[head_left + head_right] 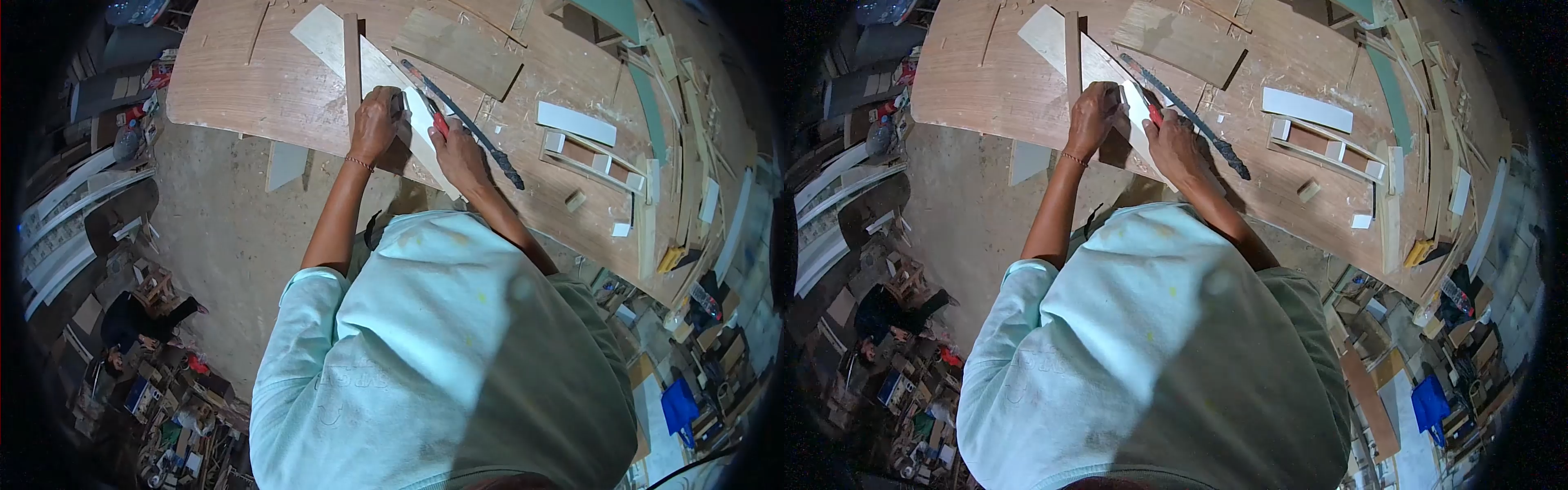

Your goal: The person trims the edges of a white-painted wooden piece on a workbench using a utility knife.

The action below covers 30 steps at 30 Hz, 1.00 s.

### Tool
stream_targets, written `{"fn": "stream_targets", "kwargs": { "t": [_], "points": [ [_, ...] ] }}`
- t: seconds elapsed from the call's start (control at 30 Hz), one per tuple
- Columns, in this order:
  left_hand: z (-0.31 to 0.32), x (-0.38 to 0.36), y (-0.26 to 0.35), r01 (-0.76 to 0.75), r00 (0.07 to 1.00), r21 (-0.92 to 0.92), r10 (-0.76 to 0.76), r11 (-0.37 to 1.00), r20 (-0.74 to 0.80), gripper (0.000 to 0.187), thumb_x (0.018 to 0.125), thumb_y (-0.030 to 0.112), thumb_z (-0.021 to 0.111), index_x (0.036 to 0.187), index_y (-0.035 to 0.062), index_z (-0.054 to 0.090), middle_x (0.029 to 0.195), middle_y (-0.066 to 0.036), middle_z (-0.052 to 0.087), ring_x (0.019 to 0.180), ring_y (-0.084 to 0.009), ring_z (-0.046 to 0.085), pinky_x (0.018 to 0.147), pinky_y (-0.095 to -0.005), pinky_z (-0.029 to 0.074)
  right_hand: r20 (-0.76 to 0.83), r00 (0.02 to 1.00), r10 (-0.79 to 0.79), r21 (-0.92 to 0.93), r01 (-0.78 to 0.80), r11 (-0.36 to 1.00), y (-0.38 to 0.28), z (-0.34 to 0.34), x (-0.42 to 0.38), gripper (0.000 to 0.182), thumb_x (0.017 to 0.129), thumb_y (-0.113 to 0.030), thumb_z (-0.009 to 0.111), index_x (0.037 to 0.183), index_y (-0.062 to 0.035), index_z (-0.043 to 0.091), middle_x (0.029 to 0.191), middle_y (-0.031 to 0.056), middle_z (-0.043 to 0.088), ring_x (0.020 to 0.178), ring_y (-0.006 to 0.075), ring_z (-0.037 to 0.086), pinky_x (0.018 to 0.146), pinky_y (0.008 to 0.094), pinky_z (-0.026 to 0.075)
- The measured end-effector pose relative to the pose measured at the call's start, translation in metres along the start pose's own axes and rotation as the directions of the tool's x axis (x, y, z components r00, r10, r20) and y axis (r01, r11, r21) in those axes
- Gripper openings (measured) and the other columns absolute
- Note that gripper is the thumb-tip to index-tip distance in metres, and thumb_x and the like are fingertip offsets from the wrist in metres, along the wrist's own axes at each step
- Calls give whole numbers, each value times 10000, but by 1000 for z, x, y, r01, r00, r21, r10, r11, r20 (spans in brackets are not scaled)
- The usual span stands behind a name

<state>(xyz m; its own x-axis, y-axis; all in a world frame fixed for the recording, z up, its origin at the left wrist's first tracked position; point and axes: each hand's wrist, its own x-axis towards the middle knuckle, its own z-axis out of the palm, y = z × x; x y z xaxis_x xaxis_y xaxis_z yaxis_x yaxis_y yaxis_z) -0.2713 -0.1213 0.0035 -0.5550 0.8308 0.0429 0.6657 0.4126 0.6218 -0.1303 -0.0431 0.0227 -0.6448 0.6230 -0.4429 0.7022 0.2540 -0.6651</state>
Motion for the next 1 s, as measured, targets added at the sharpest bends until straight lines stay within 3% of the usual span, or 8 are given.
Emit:
{"fn": "stream_targets", "kwargs": {
  "t": [0.17,0.37,0.57,0.7,0.87,1.0],
  "points": [
    [-4,-3,-4,33,998,-29,-31,999,60,331,629,114,689,906,-1,549,855,-154,545,820,-316,536,721,-368,439,-55,996,-73,-5,73,997,-4,-3,0,460,701,-205,665,977,75,427,807,279,561,763,416,563,668,439,448],
    [-9,-2,-6,76,991,-73,-67,994,119,343,625,113,700,910,-4,549,859,-154,541,810,-308,539,719,-363,441,-22,991,-131,-118,128,985,8,5,7,475,634,-147,712,962,60,439,725,226,578,706,369,587,621,403,463],
    [-7,3,-6,1,996,-76,6,997,91,351,627,107,701,916,-10,539,863,-146,539,799,-302,544,706,-354,445,-19,995,-94,-48,93,995,10,5,8,448,624,-187,724,931,10,464,722,176,588,696,337,595,608,381,456],
    [-8,4,-6,-21,993,-61,28,998,113,348,631,109,698,916,-8,537,862,-143,538,803,-301,544,705,-354,445,-20,994,-108,-57,107,993,7,3,6,483,634,-116,709,997,54,440,668,177,583,681,336,599,605,394,467],
    [-8,6,-7,-24,992,-55,31,998,122,347,631,122,701,914,1,539,857,-143,538,804,-305,542,704,-355,445,-37,992,-119,2,119,993,6,4,5,467,695,-187,671,1008,52,421,743,236,572,708,378,582,627,418,457],
    [-6,3,-7,-15,993,-88,25,996,113,362,634,117,697,937,1,537,870,-145,537,806,-306,541,710,-357,443,-117,987,-111,-40,107,993,-1,10,-1,452,750,-260,622,1049,22,434,792,215,574,730,351,587,627,398,454]
  ]
}}
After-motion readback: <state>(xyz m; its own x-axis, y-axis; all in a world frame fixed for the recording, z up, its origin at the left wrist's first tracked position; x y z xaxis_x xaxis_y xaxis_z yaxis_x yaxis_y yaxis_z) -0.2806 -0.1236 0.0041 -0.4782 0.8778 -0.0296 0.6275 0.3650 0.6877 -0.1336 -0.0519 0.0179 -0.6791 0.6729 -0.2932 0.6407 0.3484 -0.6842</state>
